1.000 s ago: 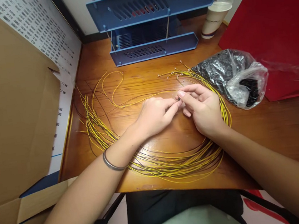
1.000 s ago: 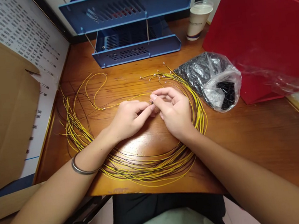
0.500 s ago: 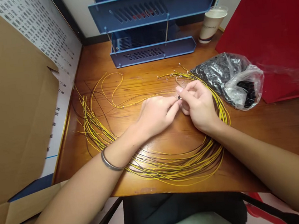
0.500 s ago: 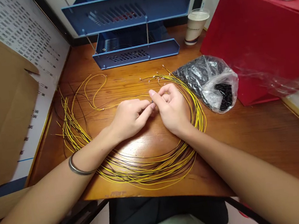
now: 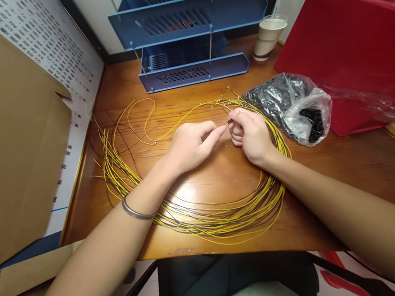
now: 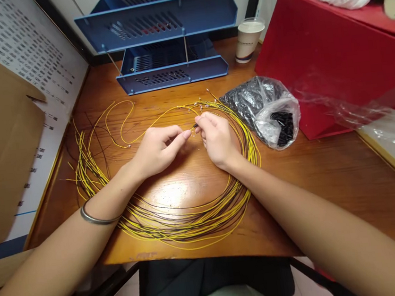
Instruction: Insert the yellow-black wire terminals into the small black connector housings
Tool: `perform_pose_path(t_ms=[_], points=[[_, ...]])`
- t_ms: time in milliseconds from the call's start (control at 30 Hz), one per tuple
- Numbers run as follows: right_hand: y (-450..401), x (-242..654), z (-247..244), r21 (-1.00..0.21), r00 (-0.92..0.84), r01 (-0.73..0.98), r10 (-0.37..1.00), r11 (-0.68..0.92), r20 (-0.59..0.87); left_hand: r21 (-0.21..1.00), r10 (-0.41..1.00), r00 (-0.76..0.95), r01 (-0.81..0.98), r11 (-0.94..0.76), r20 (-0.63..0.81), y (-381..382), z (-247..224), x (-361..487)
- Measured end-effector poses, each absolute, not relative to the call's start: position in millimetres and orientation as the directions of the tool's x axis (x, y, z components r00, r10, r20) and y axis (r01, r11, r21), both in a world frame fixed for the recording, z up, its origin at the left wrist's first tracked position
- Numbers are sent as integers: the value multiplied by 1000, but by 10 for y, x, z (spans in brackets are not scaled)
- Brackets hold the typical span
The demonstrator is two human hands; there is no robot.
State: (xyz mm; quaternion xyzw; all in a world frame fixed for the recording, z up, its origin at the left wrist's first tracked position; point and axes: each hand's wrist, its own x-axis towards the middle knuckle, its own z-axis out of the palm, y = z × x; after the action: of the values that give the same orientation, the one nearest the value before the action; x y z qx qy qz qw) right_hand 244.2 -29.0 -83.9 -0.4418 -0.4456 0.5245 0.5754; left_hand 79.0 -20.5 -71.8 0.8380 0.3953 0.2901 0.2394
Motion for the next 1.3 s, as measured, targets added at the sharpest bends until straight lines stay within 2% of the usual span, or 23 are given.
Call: perform_pose_path(t_ms=[67, 167, 233, 300, 433, 567, 700, 867, 1000, 1300], points=[[-276, 2446, -866, -975, 71, -212, 996, 68, 54, 673, 825, 517, 528, -518, 230, -179, -674, 798], [-263, 2458, -890, -981, 76, -136, 989, 138, 129, 707, 820, 570, 560, -432, 49, -134, -575, 821], [-261, 2463, -890, -982, 63, -84, 984, 169, 164, 770, 776, 624, 537, -344, -89, -89, -520, 829], [-264, 2463, -882, -982, 52, -62, 983, 177, 174, 851, 712, 682, 465, -245, -167, -31, -501, 825], [-273, 2455, -884, -980, 35, -48, 980, 195, 194, 963, 659, 736, 260, -65, -154, 70, -573, 791], [-278, 2452, -912, -984, 1, -67, 986, 167, 167, 988, 672, 724, 102, 116, -153, 92, -666, 754], [-273, 2465, -923, -984, 15, -117, 991, 136, 135, 980, 654, 736, 69, 187, -176, 38, -664, 723], [-263, 2479, -905, -981, -12, -143, 991, 130, 133, 957, 563, 793, 84, 276, -232, -39, -614, 729], [-272, 2481, -887, -983, -55, -152, 992, 104, 113, 953, 538, 812, 71, 295, -228, -56, -630, 757], [-326, 2427, -806, -969, -138, -245, 988, 41, 76, 966, 677, 725, -63, 249, -127, -55, -742, 822]])
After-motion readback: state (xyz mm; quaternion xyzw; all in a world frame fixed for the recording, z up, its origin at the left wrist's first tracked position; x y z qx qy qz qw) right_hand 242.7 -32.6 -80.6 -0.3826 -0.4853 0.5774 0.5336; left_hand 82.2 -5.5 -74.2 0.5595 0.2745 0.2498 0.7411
